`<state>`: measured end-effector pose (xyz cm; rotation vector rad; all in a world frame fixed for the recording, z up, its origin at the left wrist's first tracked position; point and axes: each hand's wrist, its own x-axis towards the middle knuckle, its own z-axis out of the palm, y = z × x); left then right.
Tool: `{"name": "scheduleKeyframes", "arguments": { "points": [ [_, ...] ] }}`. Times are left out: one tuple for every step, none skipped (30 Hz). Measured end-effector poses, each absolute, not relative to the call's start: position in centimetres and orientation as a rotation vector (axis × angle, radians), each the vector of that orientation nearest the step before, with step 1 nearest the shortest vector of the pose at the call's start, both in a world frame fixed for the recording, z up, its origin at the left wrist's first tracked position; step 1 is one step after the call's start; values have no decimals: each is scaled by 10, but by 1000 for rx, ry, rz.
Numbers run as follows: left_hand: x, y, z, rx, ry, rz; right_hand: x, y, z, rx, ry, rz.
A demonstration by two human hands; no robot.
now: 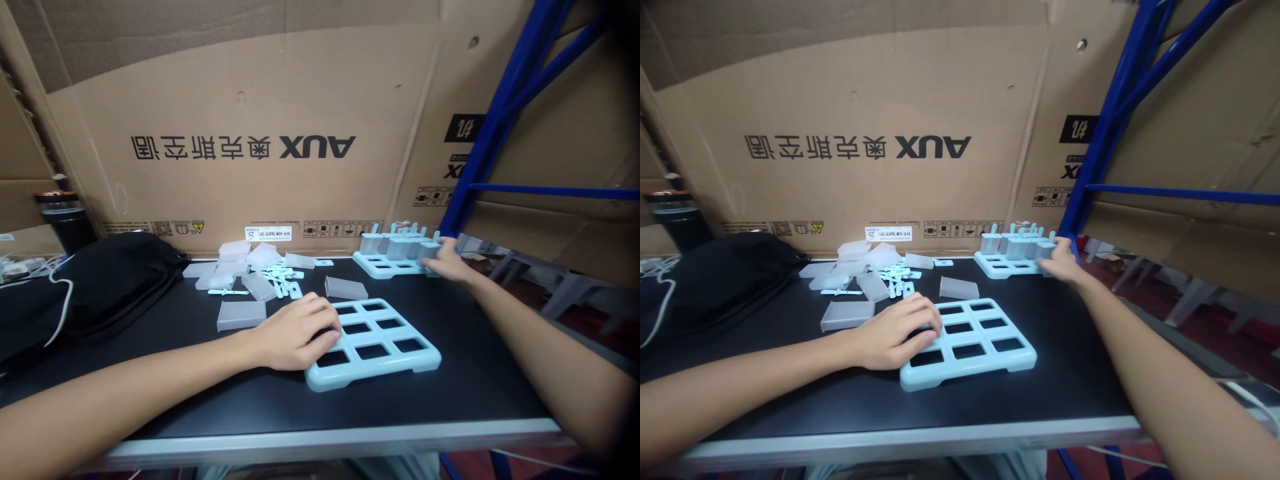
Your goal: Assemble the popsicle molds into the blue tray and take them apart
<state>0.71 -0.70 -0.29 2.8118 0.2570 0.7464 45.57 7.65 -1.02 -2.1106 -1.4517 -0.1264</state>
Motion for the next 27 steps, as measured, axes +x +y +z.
{"name": "scheduleKeyframes", "arguments": {
  "points": [
    [7,-7,-3,2815,258,748,454,76,-11,-2134,-1432,-120],
    [7,-7,-3,2818,257,748,452,76,-11,-2150,-1408,-106],
    [7,-7,-3,2822,255,748,450,75,-11,-2162,-1385,-89],
    [7,-7,-3,2824,251,749,448,75,-11,-2171,-1372,-80],
    [7,-7,-4,2827,246,753,446,74,-11,-2178,-1359,-73],
    [7,-7,-4,2829,241,758,444,73,-11,-2184,-1347,-69],
    [7,-7,-4,2832,237,764,442,72,-11,-2188,-1338,-67],
    [7,-7,-4,2835,235,769,440,72,-12,-2188,-1334,-68],
    [7,-6,-4,2838,234,772,438,71,-12,-2186,-1332,-72],
    [7,-6,-4,2842,235,772,436,70,-12,-2184,-1330,-82],
    [7,-6,-4,2845,236,772,434,69,-12,-2184,-1326,-94],
    [7,-6,-4,2847,232,772,431,67,-11,-2187,-1321,-106],
    [7,-6,-4,2848,226,773,428,65,-10,-2196,-1300,-124],
    [7,-6,-4,2849,219,775,424,62,-8,-2206,-1252,-158],
    [7,-6,-4,2848,216,778,421,59,-4,-2205,-1188,-219],
    [7,-6,-4,2847,217,781,417,57,1,-2181,-1131,-310],
    [7,-6,-4,2846,222,781,413,54,8,-2132,-1103,-415],
    [7,-7,-4,2844,227,779,408,52,15,-2065,-1119,-512],
    [7,-7,-4,2843,227,776,402,50,23,-1984,-1187,-587],
    [7,-7,-4,2844,217,769,393,49,31,-1897,-1307,-622],
    [6,-6,-2,2850,199,759,383,48,37,-1810,-1455,-607],
    [4,-5,0,2862,177,749,370,47,43,-1725,-1615,-536],
    [0,-4,2,2880,164,741,355,46,46,-1638,-1780,-416],
    [-6,-2,5,2905,169,741,339,45,48,-1555,-1946,-246],
    [-14,0,9,2939,197,746,323,43,48,-1478,-2110,-36],
    [-23,3,13,2978,253,752,307,42,47,-1437,-2251,170],
    [-35,6,16,3022,333,765,293,41,45,-1432,-2367,326]
  ]
}}
